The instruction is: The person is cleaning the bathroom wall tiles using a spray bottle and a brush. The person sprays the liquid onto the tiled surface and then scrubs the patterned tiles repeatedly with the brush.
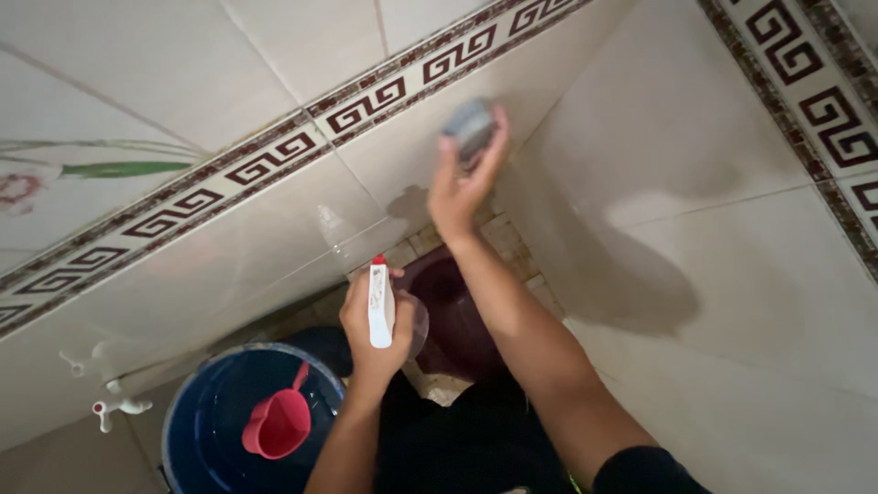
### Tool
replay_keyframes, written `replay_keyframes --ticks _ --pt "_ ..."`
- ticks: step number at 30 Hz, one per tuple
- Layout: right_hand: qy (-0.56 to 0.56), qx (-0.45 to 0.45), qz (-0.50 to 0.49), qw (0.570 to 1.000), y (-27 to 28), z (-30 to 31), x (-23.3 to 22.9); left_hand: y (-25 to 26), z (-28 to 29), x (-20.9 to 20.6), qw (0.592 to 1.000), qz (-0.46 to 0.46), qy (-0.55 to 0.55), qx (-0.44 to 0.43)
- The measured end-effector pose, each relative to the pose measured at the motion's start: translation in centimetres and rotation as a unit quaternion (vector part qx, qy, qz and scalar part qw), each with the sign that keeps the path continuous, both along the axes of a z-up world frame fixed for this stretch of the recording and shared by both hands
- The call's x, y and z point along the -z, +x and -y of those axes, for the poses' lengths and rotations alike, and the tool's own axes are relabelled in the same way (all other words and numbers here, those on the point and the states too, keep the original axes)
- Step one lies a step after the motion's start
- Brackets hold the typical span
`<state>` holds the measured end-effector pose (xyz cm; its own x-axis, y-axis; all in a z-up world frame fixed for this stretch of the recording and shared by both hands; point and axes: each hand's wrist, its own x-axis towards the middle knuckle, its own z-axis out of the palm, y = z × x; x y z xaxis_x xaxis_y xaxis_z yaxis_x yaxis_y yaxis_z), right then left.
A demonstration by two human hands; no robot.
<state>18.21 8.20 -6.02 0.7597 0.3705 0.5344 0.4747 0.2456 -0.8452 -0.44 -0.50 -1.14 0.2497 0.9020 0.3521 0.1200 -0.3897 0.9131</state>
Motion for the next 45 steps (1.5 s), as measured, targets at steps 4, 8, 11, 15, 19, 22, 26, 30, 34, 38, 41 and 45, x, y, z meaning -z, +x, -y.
replay_keyframes --ticks 4,8,11,15,19,22,26,30,34,38,41,45 --pt "0.016 -0.043 0.292 0.955 -1.4 -0.1 -2.6 -0.3 -0.2 0.3 0.999 0.002 -0.035 -0.009" --pt "-0.012 -0.092 0.438 0.894 -0.7 0.1 3.0 -1.4 -0.4 -0.2 0.999 0.025 -0.033 -0.007" --pt "-0.106 -0.153 0.521 0.833 -0.6 1.9 9.8 -2.8 0.3 0.2 0.999 0.013 -0.023 -0.025" --pt "-0.174 -0.153 0.566 0.791 0.8 2.0 12.4 -4.0 0.5 0.1 0.998 0.002 -0.057 -0.038" --pt "-0.079 -0.152 0.508 0.844 -1.0 1.3 7.6 -4.7 0.8 0.8 0.997 -0.015 -0.049 -0.057" --pt "-0.024 -0.132 0.463 0.876 -2.3 1.0 0.1 -4.5 0.7 1.6 0.998 0.000 -0.023 -0.051" --pt "0.058 -0.079 0.412 0.906 -0.2 -0.4 -9.4 -3.7 0.8 1.7 0.998 0.010 -0.047 -0.038" --pt "0.067 -0.090 0.435 0.893 0.9 -0.1 -9.6 -3.2 0.5 0.9 0.998 0.030 -0.046 -0.026" --pt "0.034 -0.156 0.496 0.854 -0.4 0.4 0.5 -3.4 -0.1 1.1 0.999 0.020 -0.017 -0.028" --pt "-0.149 -0.197 0.549 0.798 -0.1 2.2 11.9 -3.9 -0.2 1.7 0.998 0.022 -0.043 -0.029" --pt "-0.193 -0.187 0.545 0.794 1.3 1.9 16.2 -4.1 -0.4 2.0 0.998 0.005 -0.043 -0.046" --pt "-0.193 -0.209 0.526 0.801 1.6 1.9 15.3 -4.9 0.1 2.1 0.999 0.008 0.012 -0.052"
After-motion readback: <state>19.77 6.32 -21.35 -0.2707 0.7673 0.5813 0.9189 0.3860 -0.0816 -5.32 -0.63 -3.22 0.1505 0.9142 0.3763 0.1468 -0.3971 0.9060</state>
